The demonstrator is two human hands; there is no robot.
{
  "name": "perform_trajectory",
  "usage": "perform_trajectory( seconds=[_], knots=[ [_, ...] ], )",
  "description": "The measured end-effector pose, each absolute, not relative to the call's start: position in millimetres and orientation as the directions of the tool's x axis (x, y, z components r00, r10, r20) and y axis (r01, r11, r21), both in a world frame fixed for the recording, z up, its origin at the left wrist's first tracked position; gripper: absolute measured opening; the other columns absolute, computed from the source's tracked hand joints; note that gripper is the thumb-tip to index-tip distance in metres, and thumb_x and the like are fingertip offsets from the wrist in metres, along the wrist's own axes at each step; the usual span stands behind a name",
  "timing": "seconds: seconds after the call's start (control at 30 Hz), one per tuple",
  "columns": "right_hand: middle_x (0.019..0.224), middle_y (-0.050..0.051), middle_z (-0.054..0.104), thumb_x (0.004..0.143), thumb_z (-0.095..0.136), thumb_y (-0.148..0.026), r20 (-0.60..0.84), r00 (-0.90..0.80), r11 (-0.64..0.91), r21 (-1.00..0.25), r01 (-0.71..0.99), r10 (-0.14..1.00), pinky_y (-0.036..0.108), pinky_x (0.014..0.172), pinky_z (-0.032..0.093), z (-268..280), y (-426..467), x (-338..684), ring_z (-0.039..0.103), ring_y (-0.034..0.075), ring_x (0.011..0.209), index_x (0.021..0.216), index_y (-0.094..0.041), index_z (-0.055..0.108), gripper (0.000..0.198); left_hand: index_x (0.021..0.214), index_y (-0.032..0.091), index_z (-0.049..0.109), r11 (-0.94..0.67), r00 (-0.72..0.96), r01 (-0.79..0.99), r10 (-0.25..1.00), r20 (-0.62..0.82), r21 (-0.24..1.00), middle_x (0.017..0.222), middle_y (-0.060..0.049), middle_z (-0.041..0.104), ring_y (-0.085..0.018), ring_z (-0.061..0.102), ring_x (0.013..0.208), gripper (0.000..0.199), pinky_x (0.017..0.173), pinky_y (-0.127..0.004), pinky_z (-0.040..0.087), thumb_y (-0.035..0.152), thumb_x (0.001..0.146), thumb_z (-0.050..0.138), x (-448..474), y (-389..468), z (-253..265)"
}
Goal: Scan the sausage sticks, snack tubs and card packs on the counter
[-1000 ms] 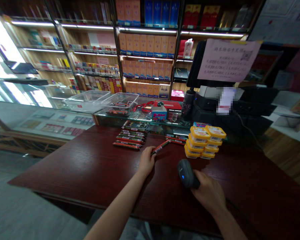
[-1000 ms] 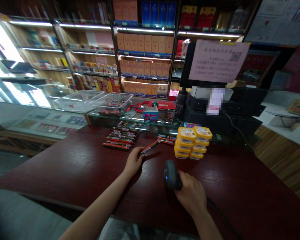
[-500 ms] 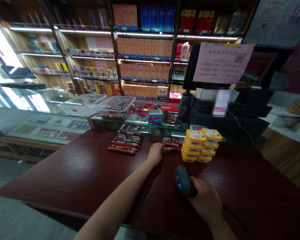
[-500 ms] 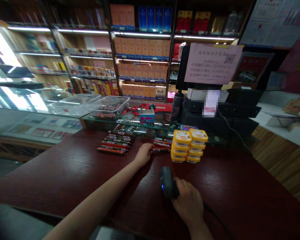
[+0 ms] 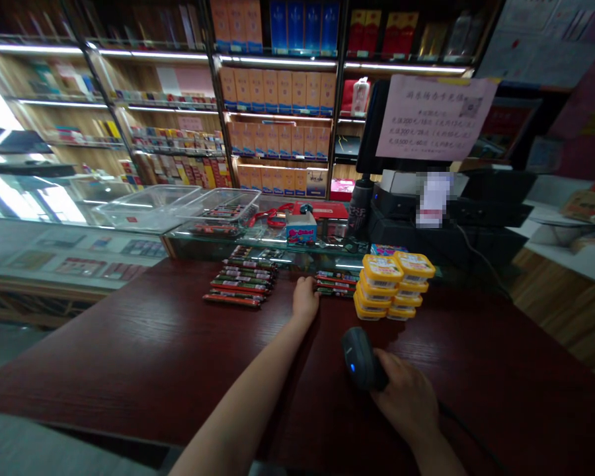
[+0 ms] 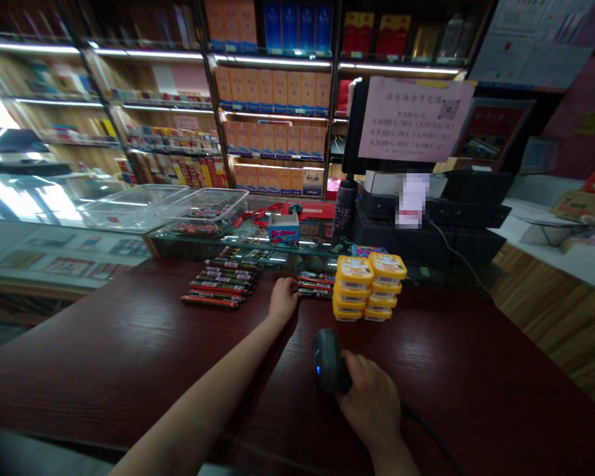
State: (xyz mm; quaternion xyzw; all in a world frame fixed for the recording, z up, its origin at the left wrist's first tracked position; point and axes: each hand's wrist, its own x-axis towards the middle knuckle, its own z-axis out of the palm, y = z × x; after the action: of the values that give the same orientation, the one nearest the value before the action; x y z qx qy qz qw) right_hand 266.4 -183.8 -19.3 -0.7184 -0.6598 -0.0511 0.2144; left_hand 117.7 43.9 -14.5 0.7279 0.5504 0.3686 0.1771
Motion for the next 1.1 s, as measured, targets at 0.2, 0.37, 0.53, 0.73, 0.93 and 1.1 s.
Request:
perform_trajectory(
  seconds=[0.2,0.37,0.53,0.73,0.93,1.1],
  knots=[
    [0.104,0.006,0.069,0.073,0.054,-0.015,0.368,0.108,-0.024,-0.226,0.974,0.923,0.029,0.076,0.044,-18,-183,267,0.063,0.021,0.091,0.106,-0.021,0.061,0.034,0.079,0.014,0.062,-0.410,0.227,0.610,0.911,0.346,0.678,0.092,-0.005,0.054,-0.016,0.056,0.085,0.012,0.083,-0.030,0.047,0.006,0.071,0.063,136,38,-16],
    [0.100,0.005,0.069,0.072,0.052,-0.014,0.367,0.117,-0.023,-0.250,0.968,0.923,0.029,0.076,0.043,-18,-183,267,0.063,0.020,0.090,0.106,-0.022,0.061,0.035,0.098,0.020,0.065,-0.564,0.323,0.588,0.821,0.471,0.580,0.110,-0.008,0.054,-0.024,0.050,0.107,0.031,0.097,-0.041,0.041,0.013,0.068,0.070,137,19,-11],
    [0.098,0.004,0.069,0.071,0.052,-0.012,0.354,0.104,-0.001,-0.279,0.960,0.929,0.030,0.076,0.042,-19,-185,268,0.062,0.020,0.089,0.107,-0.021,0.060,0.038,0.118,0.018,0.058,-0.674,0.599,0.188,0.655,0.461,0.714,0.115,-0.010,0.059,-0.026,0.054,0.107,0.074,0.094,-0.039,0.044,0.030,0.050,0.086,154,11,-10],
    [0.096,0.005,0.069,0.073,0.052,-0.014,0.364,0.107,0.002,-0.286,0.958,0.925,0.029,0.075,0.042,-19,-185,269,0.062,0.020,0.088,0.106,-0.021,0.061,0.035,0.111,0.015,0.063,-0.535,0.631,0.019,0.662,0.405,0.845,0.108,-0.008,0.066,-0.024,0.060,0.098,0.068,0.090,-0.037,0.047,0.034,0.050,0.086,176,9,-8],
    [0.094,0.004,0.069,0.073,0.052,-0.015,0.363,0.104,0.007,-0.293,0.956,0.926,0.030,0.076,0.042,-19,-185,270,0.062,0.020,0.088,0.106,-0.022,0.061,0.035,0.108,0.014,0.063,-0.404,0.658,-0.091,0.661,0.360,0.910,0.105,-0.008,0.068,-0.023,0.063,0.096,0.063,0.086,-0.034,0.050,0.036,0.053,0.084,175,2,-8],
    [0.092,0.003,0.069,0.074,0.054,-0.018,0.357,0.118,-0.011,-0.287,0.958,0.927,0.030,0.075,0.041,-21,-186,270,0.063,0.019,0.084,0.104,-0.023,0.060,0.031,0.109,0.014,0.063,-0.447,0.629,-0.084,0.669,0.396,0.890,0.107,-0.009,0.067,-0.024,0.063,0.098,0.066,0.089,-0.036,0.049,0.035,0.051,0.086,171,-4,-15]
  ],
)
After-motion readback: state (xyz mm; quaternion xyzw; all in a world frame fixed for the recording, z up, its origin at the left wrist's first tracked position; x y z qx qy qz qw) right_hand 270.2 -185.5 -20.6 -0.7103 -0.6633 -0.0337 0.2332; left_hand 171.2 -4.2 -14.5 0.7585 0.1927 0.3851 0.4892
